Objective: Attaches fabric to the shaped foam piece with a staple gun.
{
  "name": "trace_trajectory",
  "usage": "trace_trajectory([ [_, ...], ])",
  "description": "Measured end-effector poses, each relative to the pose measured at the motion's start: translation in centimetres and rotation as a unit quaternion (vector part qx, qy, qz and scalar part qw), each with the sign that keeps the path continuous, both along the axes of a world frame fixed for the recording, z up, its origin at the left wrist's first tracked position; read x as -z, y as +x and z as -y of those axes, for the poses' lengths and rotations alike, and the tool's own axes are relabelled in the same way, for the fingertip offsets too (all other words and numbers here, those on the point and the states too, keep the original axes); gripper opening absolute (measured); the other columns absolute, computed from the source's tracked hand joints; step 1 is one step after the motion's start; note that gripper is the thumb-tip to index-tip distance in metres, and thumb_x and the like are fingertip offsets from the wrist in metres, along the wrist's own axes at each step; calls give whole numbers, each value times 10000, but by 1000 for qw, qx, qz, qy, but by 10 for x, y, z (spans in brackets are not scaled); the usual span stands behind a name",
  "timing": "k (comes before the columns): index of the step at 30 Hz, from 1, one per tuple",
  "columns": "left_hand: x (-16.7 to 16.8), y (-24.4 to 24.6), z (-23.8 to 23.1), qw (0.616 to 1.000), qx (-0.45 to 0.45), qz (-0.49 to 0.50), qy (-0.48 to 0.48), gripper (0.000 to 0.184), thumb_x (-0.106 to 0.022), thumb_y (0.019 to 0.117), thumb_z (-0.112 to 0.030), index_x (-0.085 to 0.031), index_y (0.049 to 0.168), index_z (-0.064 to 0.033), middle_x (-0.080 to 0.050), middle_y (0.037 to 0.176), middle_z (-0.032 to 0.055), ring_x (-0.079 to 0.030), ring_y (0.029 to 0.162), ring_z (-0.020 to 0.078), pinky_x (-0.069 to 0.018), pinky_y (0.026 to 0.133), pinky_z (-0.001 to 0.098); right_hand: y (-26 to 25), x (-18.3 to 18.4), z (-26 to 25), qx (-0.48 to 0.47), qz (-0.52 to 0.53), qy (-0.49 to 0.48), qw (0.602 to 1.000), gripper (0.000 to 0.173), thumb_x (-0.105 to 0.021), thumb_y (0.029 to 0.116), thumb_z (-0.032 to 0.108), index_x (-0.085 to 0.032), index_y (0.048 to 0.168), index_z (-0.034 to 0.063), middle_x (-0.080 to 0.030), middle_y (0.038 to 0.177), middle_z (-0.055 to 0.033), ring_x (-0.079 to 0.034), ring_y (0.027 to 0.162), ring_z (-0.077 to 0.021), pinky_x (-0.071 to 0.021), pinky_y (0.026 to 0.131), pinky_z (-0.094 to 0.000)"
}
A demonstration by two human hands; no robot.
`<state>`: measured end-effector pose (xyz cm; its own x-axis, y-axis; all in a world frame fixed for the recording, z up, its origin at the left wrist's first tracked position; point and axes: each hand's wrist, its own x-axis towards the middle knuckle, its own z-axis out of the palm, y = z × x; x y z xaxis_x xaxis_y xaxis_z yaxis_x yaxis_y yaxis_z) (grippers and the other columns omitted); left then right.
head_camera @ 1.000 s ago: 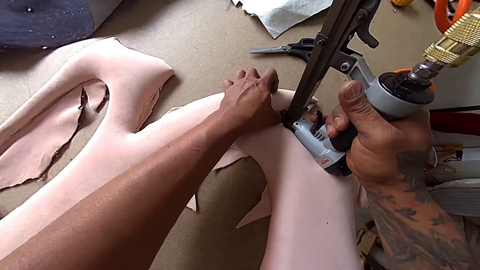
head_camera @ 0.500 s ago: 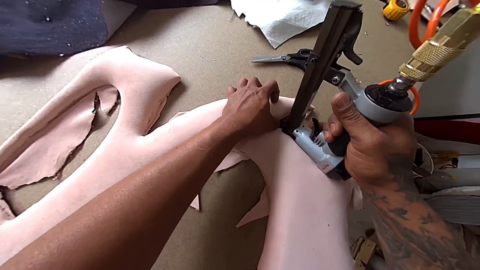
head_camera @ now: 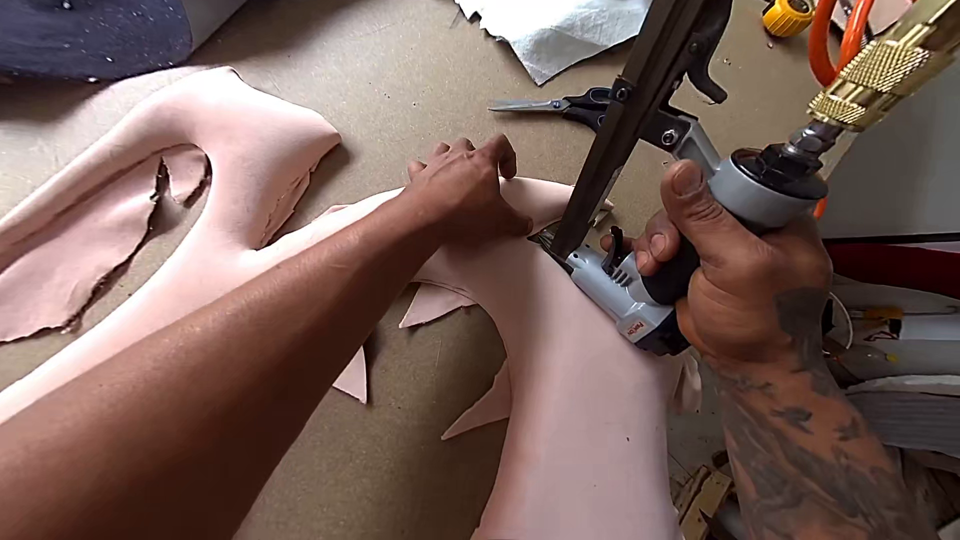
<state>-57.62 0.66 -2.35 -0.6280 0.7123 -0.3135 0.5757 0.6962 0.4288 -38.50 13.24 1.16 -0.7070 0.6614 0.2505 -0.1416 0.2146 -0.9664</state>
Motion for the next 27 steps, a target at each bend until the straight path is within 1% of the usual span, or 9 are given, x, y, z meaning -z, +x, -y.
trace_trajectory([
  [3, 1, 0, 0, 1000, 7, -5, 0, 670, -846, 712, -595, -572, 1239, -286, -593, 1142, 99, -543, 1147, 364, -432, 836, 631, -6, 2, -2, 1, 20, -10, 1000, 228, -703, 989, 270, -623, 848, 111, -551, 547, -15, -581, 461, -180, -586, 499, -379],
  [6, 3, 0, 0, 1000, 13, -11, 4, 671, -838, 708, -608, -569, 1231, -285, -597, 1130, 94, -546, 1141, 363, -432, 831, 623, -12, 4, -5, -17, 31, -11, 999, 225, -692, 997, 276, -625, 854, 116, -552, 549, -5, -583, 464, -168, -579, 491, -350],
  [10, 3, -1, 0, 1000, 19, -12, 1, 680, -832, 711, -612, -560, 1246, -292, -589, 1146, 97, -539, 1156, 363, -428, 839, 620, -14, 4, -5, -33, 27, -8, 999, 215, -680, 1004, 267, -613, 853, 129, -529, 550, 2, -572, 473, -171, -588, 520, -371],
  [12, 2, -1, 1, 1000, 24, -14, 3, 659, -821, 725, -610, -557, 1236, -289, -591, 1139, 94, -539, 1151, 362, -429, 834, 613, -13, 4, -4, -27, 28, -4, 999, 203, -686, 999, 273, -620, 870, 131, -539, 557, 4, -578, 474, -169, -588, 515, -361],
  [15, 2, 0, 2, 999, 31, -12, 9, 634, -815, 742, -587, -555, 1233, -282, -598, 1134, 89, -541, 1149, 358, -428, 831, 610, -14, 5, -3, -16, 28, -7, 999, 205, -690, 997, 285, -613, 877, 138, -534, 551, 11, -581, 472, -174, -605, 541, -386],
  [18, 2, 0, 1, 999, 35, -4, 22, 613, -824, 758, -548, -560, 1233, -264, -594, 1121, 98, -536, 1142, 368, -421, 829, 620, -16, 6, 1, -17, 13, 3, 1000, 202, -678, 1004, 259, -611, 863, 131, -531, 546, 12, -571, 462, -167, -591, 511, -372],
  [20, 2, 0, 0, 999, 35, -3, 21, 611, -825, 756, -544, -556, 1235, -275, -590, 1121, 97, -532, 1146, 370, -418, 829, 616, -18, 6, 3, -24, 10, 14, 1000, 198, -681, 1002, 240, -611, 858, 124, -533, 549, 7, -564, 455, -170, -581, 491, -367],
  [25, 1, 1, 0, 999, 33, -6, 18, 606, -824, 755, -533, -552, 1237, -287, -578, 1140, 105, -529, 1157, 370, -419, 825, 613, -17, 5, 5, -25, 18, 28, 999, 182, -684, 999, 242, -617, 868, 134, -545, 561, 12, -572, 465, -167, -591, 505, -372],
  [27, 2, 1, -1, 999, 34, -5, 18, 605, -826, 753, -522, -551, 1237, -286, -576, 1143, 107, -530, 1154, 370, -420, 824, 609, -18, 5, 5, -20, 14, 26, 999, 181, -689, 996, 240, -621, 868, 132, -548, 564, 13, -565, 461, -156, -569, 483, -345],
])
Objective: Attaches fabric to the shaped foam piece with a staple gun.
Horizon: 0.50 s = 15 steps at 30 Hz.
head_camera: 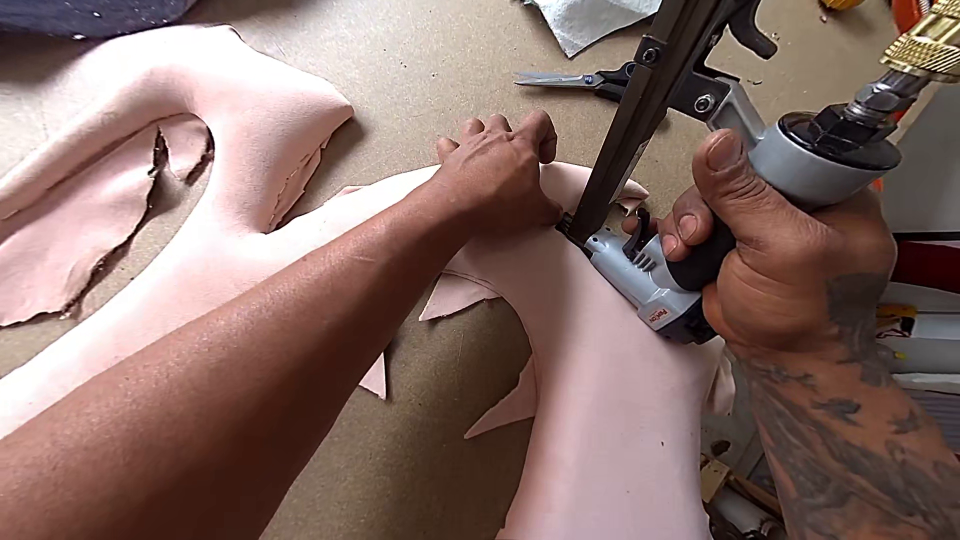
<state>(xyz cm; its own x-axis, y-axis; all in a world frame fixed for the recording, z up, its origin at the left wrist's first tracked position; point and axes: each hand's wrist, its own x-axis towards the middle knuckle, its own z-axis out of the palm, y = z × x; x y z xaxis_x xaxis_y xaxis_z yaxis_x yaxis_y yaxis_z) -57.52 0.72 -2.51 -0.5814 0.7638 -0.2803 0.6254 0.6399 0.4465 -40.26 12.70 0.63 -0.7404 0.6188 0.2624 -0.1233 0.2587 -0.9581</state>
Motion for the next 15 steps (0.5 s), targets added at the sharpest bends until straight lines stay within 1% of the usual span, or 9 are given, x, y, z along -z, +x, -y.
trace_trajectory([
  [1, 0, 0, -1, 1000, 1, 1, -1, 608, -827, 752, -518, -548, 1241, -287, -574, 1142, 106, -530, 1151, 368, -418, 824, 606, 0, 0, 0, 1, -2, -2, 1000, 173, -691, 995, 238, -628, 874, 132, -555, 570, 15, -562, 461, -148, -559, 472, -328],
  [4, 0, 0, -1, 1000, 2, 0, 2, 617, -828, 752, -518, -544, 1249, -288, -575, 1132, 101, -531, 1148, 364, -415, 825, 602, -1, 0, 1, 3, -5, -4, 1000, 184, -690, 995, 237, -628, 859, 131, -550, 563, 16, -563, 460, -154, -571, 484, -343],
  [9, 1, 0, 0, 1000, 3, 1, 11, 635, -828, 759, -508, -536, 1276, -284, -588, 1138, 93, -533, 1156, 357, -418, 838, 612, -2, 0, 2, 10, -11, 13, 1000, 185, -709, 982, 237, -613, 852, 147, -557, 556, 27, -568, 449, -144, -566, 461, -331],
  [10, 2, 0, 1, 1000, 3, 3, 14, 638, -827, 765, -507, -534, 1283, -274, -589, 1145, 95, -532, 1161, 358, -417, 839, 614, -2, 0, 3, 7, -12, 20, 1000, 177, -717, 974, 234, -618, 858, 144, -564, 561, 27, -570, 453, -142, -562, 462, -329],
  [13, 4, 0, 3, 999, -3, 0, 37, 631, -841, 757, -488, -539, 1246, -229, -604, 1151, 101, -547, 1159, 350, -418, 853, 619, -5, 2, 5, -1, -21, 44, 999, 181, -735, 961, 240, -632, 879, 115, -591, 576, 11, -580, 451, -150, -555, 440, -335],
  [15, 6, 0, 4, 998, -3, -2, 55, 657, -839, 757, -498, -540, 1264, -208, -624, 1165, 101, -556, 1169, 352, -423, 884, 633, -4, -1, -1, -5, -9, 40, 999, 214, -740, 959, 260, -635, 862, 101, -586, 554, 2, -587, 443, -153, -560, 439, -335],
])
